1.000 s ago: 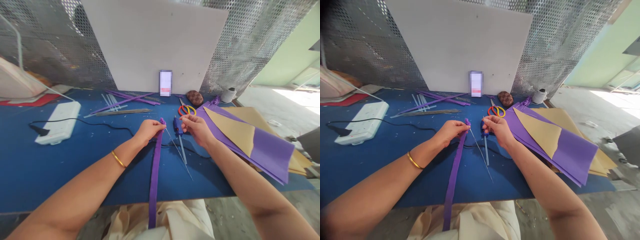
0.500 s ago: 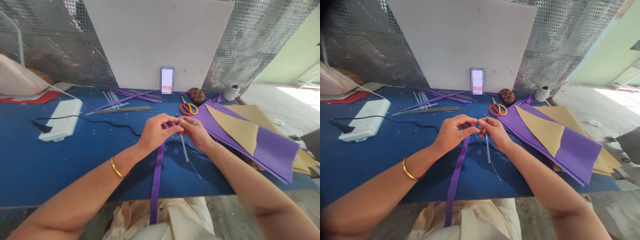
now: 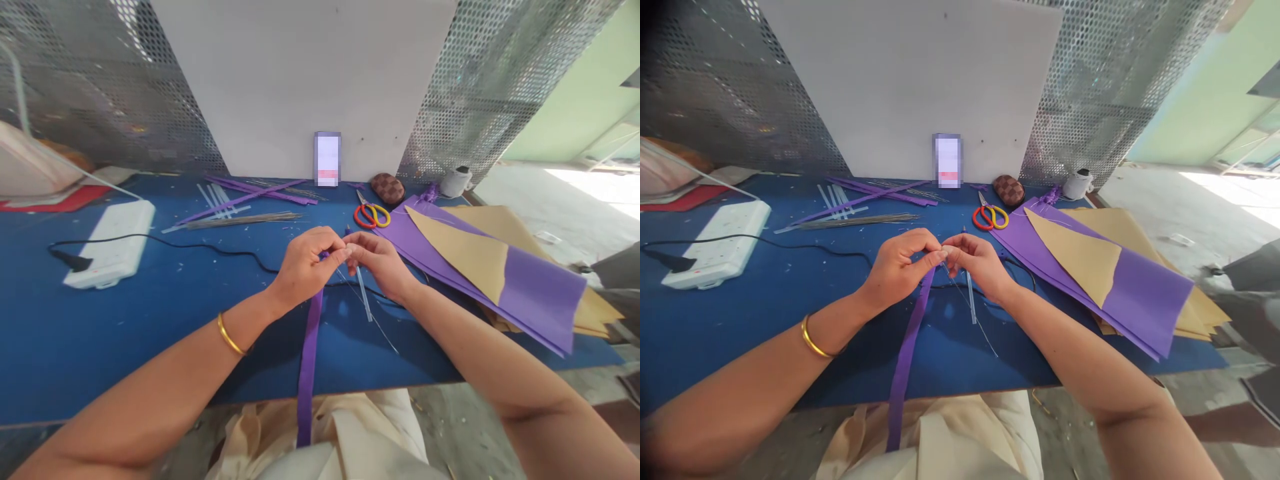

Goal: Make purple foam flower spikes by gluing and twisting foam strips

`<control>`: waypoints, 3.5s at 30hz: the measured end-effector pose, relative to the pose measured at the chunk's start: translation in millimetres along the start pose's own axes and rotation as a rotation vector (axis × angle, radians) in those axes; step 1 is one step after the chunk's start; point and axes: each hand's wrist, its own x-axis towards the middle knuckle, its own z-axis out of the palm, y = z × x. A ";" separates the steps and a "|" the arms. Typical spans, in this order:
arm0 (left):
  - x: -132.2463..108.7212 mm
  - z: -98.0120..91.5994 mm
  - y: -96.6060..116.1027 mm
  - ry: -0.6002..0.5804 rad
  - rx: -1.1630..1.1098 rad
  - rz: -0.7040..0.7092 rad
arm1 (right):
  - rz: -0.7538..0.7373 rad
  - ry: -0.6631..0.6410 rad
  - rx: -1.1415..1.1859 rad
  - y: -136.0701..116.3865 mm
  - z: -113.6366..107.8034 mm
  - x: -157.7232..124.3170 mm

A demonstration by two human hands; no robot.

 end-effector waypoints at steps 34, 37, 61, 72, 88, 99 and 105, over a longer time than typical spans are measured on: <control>18.4 -27.3 -61.7 0.182 0.333 -0.462 | -0.034 0.120 -0.041 1.3 -12.2 6.1; 18.7 -26.6 -61.1 0.201 0.275 -0.467 | -0.056 0.191 -0.190 0.2 -17.4 8.7; 15.4 -21.7 -62.9 0.218 -0.078 -0.726 | -0.222 0.119 -1.250 3.7 -33.6 10.1; 10.4 -17.8 -62.4 -0.245 0.244 -0.750 | -0.136 -0.293 -1.601 10.2 -3.2 -4.9; 9.0 -5.1 -52.6 -0.137 -0.297 -0.984 | 0.022 0.008 -1.362 17.0 -1.1 -2.9; 8.3 -4.9 -50.5 0.015 -0.746 -1.003 | -0.010 0.041 -1.156 5.2 -9.0 -0.8; 12.2 -12.1 -53.1 0.061 -0.789 -1.022 | -0.053 0.097 -1.477 -13.0 -47.6 11.4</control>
